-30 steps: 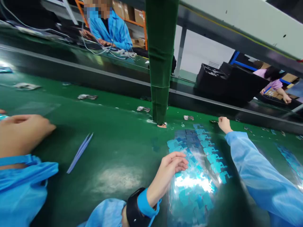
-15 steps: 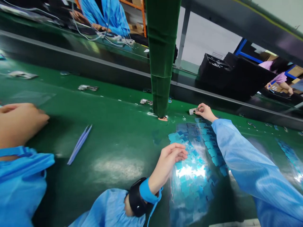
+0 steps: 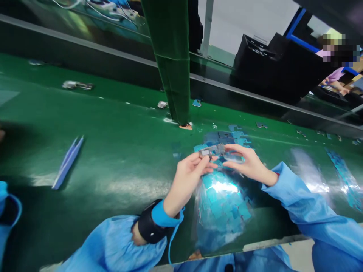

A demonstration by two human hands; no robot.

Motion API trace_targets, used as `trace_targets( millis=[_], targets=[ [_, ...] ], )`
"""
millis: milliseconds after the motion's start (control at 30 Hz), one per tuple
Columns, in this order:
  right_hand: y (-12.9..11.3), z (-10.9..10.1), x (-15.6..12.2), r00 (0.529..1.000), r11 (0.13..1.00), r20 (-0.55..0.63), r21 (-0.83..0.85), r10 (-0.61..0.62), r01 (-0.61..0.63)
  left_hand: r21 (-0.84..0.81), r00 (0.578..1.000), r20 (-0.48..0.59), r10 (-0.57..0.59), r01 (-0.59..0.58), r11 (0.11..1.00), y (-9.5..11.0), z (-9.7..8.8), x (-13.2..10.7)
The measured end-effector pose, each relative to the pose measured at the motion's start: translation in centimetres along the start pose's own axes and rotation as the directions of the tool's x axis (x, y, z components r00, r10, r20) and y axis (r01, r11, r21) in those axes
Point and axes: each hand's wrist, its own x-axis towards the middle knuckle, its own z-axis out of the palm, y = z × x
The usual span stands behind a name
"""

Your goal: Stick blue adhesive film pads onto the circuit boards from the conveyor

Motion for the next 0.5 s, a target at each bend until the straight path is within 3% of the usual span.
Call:
trace_targets(
  millis=[67, 167, 333, 500],
  targets=[
    [1.2, 0.1, -1.2, 0.994, 0.978, 0.08, -0.188, -0.08, 0.094, -0.056, 0.996, -0.083, 0.013, -0.018, 0.998, 0.4, -0.4, 0.5],
    [3.1, 0.6, -2.6, 0.984, 0.912, 0.155, -0.385, -0.088, 0.142, -0.103, 0.99, -0.141, 0.031, -0.046, 0.994, 0.8, -0.7, 1.0],
    [3.9, 1.8, -3.1, 0.98, 0.912, -0.046, -0.377, -0.195, 0.163, -0.076, 0.993, -0.116, 0.031, -0.04, 0.996, 0.8, -0.6, 1.1],
    [3.0, 1.7, -2.7, 0.966, 0.926, -0.123, -0.335, -0.229, 0.177, 0.02, 0.99, -0.118, 0.081, -0.079, 0.997, 0.8, -0.9, 0.9]
  ],
)
